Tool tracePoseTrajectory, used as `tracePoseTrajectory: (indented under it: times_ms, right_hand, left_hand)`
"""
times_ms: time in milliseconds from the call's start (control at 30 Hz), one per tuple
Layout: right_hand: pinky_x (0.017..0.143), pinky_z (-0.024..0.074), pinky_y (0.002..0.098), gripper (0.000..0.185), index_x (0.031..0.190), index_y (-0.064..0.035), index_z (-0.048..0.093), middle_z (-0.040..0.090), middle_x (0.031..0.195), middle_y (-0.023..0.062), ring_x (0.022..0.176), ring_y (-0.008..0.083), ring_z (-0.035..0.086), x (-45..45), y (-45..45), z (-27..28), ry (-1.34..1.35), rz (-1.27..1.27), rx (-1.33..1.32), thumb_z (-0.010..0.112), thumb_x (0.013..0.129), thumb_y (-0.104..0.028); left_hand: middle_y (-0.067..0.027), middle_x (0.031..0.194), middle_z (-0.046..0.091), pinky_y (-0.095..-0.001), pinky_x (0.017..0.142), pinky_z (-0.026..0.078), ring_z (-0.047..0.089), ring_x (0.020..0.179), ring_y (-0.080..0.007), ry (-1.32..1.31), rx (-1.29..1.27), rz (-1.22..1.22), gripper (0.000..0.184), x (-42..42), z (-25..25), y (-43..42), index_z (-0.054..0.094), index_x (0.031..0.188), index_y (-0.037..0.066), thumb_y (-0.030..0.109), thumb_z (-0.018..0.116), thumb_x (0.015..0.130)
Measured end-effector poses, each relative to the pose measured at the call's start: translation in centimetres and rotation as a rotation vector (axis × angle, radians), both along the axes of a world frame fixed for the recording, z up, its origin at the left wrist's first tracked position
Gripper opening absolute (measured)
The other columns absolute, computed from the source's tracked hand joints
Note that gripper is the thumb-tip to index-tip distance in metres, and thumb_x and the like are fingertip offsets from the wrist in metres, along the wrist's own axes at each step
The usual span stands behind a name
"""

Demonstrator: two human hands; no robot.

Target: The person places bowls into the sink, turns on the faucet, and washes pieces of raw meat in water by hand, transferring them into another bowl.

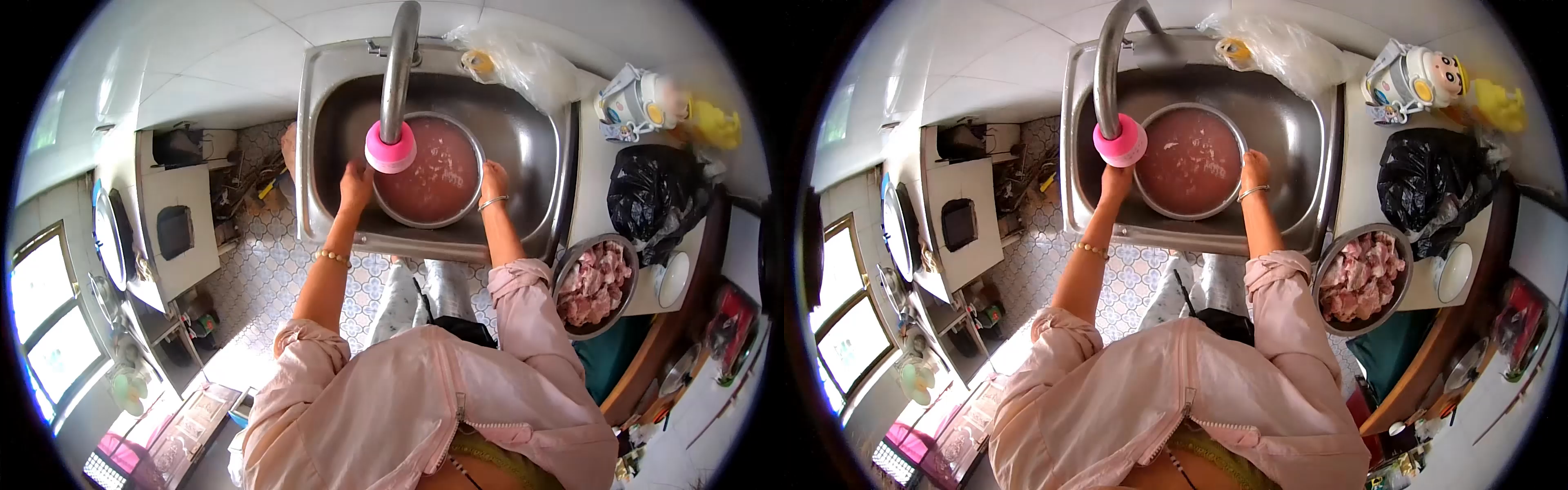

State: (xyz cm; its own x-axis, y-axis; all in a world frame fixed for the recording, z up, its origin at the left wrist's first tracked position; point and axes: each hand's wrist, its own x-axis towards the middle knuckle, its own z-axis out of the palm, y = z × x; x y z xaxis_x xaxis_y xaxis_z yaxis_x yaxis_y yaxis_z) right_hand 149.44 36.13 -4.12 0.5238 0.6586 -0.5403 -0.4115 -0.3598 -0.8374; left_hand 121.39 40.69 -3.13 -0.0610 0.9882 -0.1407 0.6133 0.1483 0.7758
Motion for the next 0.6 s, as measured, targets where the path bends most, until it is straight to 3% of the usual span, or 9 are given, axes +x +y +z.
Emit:
tracePoseTrajectory:
  times_ms: [100,233,300,433,600]
  right_hand:
    - [0.06,0.0418,0.0248,0.009,0.079,0.0016,0.057,0.054,0.069,0.0024,0.062,0.0106,0.049,-0.7,0.3,-0.2,0.009,-0.2,0.049,0.052,0.076,-0.004]
    - [0.062,0.0448,0.0252,0.007,0.079,0.001,0.057,0.056,0.071,0.0043,0.064,0.0119,0.053,0.0,0.1,-1.9,0.108,-0.177,0.077,0.054,0.076,-0.004]
    - [0.062,0.0469,0.0261,0.005,0.078,-0.0005,0.056,0.058,0.074,0.0054,0.066,0.0128,0.055,-0.1,0.1,-0.3,0.285,-0.124,0.156,0.052,0.078,-0.004]
    - [0.06,0.0477,0.0261,0.005,0.08,-0.0006,0.056,0.057,0.076,0.0054,0.065,0.0132,0.055,-0.6,0.8,2.3,0.261,-0.093,0.202,0.052,0.08,-0.003]
    - [0.073,0.0467,0.0268,0.007,0.088,-0.0007,0.054,0.058,0.082,0.0049,0.075,0.0129,0.056,-0.9,0.9,4.0,0.253,-0.097,0.264,0.053,0.082,-0.006]
  left_hand:
    - [-0.0207,0.084,0.06,-0.0376,0.072,0.046,0.06,0.082,-0.0329,0.015,-0.095,0.008,0.035,0.8,-1.0,-0.7,0.053,0.099,-0.002,0.024,0.061,0.077]
    - [-0.0222,0.086,0.059,-0.0393,0.073,0.045,0.059,0.084,-0.0354,-0.012,0.02,0.12,0.034,1.1,-2.9,-0.1,0.053,0.099,-0.002,0.024,0.061,0.078]
    - [-0.0227,0.087,0.059,-0.0396,0.073,0.044,0.059,0.085,-0.0359,-0.062,0.053,0.154,0.033,1.3,-2.9,0.4,0.053,0.098,-0.002,0.024,0.06,0.078]
    - [-0.0227,0.086,0.059,-0.0392,0.072,0.044,0.058,0.083,-0.0359,-0.189,0.155,0.227,0.029,1.2,-3.1,0.7,0.052,0.095,-0.002,0.022,0.059,0.08]
    - [-0.0177,0.073,0.057,-0.0366,0.064,0.044,0.057,0.068,-0.0301,-0.09,0.154,0.264,0.022,1.2,3.3,0.7,0.052,0.088,0.0,0.019,0.06,0.08]
